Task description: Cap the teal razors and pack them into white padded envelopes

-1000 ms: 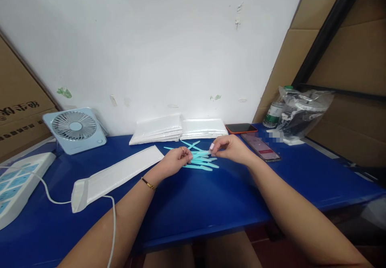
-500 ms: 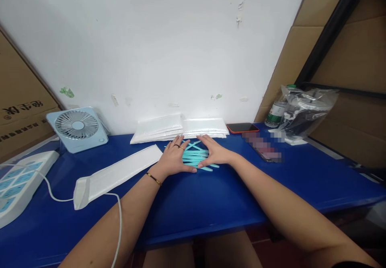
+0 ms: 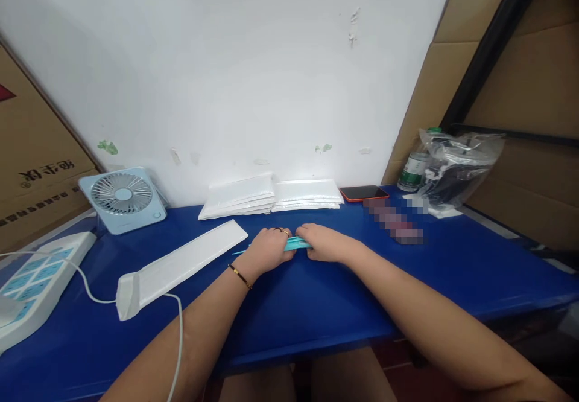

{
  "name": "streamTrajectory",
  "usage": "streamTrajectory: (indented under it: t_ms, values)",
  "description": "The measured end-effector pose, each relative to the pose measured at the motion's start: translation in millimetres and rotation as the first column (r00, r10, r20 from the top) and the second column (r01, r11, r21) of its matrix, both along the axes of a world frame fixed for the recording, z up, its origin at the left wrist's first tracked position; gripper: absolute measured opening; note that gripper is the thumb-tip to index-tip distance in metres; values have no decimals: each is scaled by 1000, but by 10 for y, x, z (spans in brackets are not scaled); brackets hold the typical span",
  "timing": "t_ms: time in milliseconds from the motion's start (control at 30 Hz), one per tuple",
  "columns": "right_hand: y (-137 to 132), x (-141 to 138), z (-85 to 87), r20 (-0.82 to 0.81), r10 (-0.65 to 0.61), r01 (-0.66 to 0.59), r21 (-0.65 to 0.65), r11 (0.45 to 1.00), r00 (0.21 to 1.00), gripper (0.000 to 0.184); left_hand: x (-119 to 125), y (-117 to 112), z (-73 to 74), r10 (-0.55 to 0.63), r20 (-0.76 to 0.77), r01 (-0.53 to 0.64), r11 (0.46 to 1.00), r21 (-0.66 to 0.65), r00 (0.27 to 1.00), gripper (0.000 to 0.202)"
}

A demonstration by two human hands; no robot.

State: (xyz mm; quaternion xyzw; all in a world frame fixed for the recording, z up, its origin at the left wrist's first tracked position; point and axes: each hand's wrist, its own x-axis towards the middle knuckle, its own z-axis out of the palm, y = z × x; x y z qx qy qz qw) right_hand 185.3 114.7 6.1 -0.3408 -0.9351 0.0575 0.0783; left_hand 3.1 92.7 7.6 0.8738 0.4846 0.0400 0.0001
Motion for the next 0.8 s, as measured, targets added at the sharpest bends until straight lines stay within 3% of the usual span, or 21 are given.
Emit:
streamTrajectory:
  t_ms: [167,233,300,333,400,467,500,567,667,733,800]
  values:
    - [-43,-26,70,64,5,-7,28,1000,998,23,169,-84,10,96,-57,-94,994,51,994,18]
    - [-44,65,156,-37,6,-6,11,1000,999,27,177,-94,48,153,-36,-151,987,52,988,20]
    - [-20,180,233,-283,-13,1,-41,999,959,42,165,-92,88,201,-14,-200,979,50,979,22]
    - [0,225,253,-451,-64,28,-86,996,890,49,160,-89,103,215,-7,-214,975,52,977,23]
    - [45,248,237,-737,-258,103,-249,963,624,50,163,-84,110,231,5,-231,971,59,973,23]
    - [72,164,152,-818,-454,72,-460,885,353,55,186,-87,89,233,25,-234,970,65,972,23]
    - [71,93,98,-806,-513,0,-537,844,294,60,199,-92,73,225,37,-227,972,65,974,23]
    - [44,-61,7,-807,-517,-123,-566,815,287,62,219,-102,47,205,65,-209,976,60,977,24]
    - [-36,-183,29,-849,-406,-248,-497,832,339,56,226,-114,77,196,185,-205,978,28,963,20]
    - [-99,-168,195,-890,-312,-251,-403,880,333,53,244,-119,163,180,371,-197,980,8,911,15]
    - [-165,-131,461,-924,-178,-173,-247,953,338,53,296,-123,288,128,573,-163,987,10,809,11]
